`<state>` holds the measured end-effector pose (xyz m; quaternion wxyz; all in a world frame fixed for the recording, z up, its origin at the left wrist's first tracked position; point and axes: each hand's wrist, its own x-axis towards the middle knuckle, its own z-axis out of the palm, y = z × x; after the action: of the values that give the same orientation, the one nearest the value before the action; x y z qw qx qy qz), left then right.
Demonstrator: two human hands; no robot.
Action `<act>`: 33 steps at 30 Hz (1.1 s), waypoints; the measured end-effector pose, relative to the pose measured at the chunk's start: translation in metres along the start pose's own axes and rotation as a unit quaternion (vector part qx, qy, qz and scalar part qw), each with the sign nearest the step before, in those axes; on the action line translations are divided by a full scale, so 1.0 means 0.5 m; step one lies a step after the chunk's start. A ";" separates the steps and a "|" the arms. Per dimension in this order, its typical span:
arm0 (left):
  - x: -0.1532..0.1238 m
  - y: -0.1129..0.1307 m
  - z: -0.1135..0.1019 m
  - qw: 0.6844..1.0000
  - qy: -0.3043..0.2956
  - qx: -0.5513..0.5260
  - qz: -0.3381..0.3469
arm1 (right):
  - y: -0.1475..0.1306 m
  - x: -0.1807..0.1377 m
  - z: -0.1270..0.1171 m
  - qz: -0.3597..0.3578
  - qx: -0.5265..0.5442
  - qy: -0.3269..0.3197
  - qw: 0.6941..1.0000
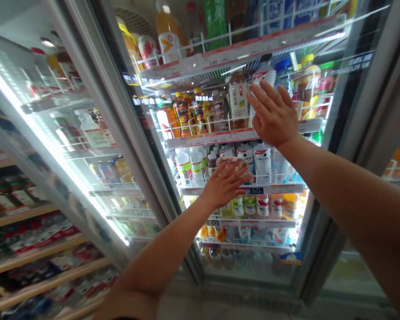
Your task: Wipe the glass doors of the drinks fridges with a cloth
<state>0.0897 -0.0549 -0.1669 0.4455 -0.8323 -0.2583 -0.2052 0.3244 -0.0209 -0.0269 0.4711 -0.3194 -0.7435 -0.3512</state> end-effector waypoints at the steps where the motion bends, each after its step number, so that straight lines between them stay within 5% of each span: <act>1: -0.009 -0.021 -0.008 0.999 0.009 0.015 -0.031 | 0.000 0.000 0.000 0.000 0.000 0.000 1.000; 6: -0.047 -0.073 -0.033 0.980 0.030 0.043 -0.194 | 0.001 -0.002 0.000 0.011 0.006 -0.009 1.000; 12: -0.089 -0.051 -0.013 0.997 -0.015 0.011 -0.069 | 0.000 -0.002 0.000 0.013 0.004 -0.011 1.000; 17: -0.061 -0.131 -0.060 0.980 0.022 0.042 -0.192 | -0.002 -0.002 0.000 0.015 0.022 0.001 1.000; 21: -0.104 -0.074 -0.031 0.971 0.027 0.033 -0.235 | -0.002 -0.003 0.001 0.014 0.030 0.008 0.999; 24: -0.160 -0.015 0.005 0.983 -0.014 0.030 -0.179 | -0.002 -0.004 0.001 0.014 0.028 0.009 0.999; 26: -0.177 -0.019 0.008 0.984 -0.031 0.038 -0.170 | -0.002 -0.004 0.003 0.012 0.032 0.010 0.999; 31: -0.169 -0.091 -0.022 0.958 0.021 0.065 -0.280 | -0.001 -0.004 0.005 0.016 0.039 0.016 0.999; 33: -0.185 -0.078 -0.013 0.949 0.024 0.071 -0.306 | -0.001 -0.004 0.004 0.014 0.031 0.013 0.999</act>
<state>-0.0072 -0.0649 -0.1916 0.4250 -0.6745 -0.5038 -0.3327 0.3239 -0.0198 -0.0297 0.4957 -0.3107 -0.7429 -0.3254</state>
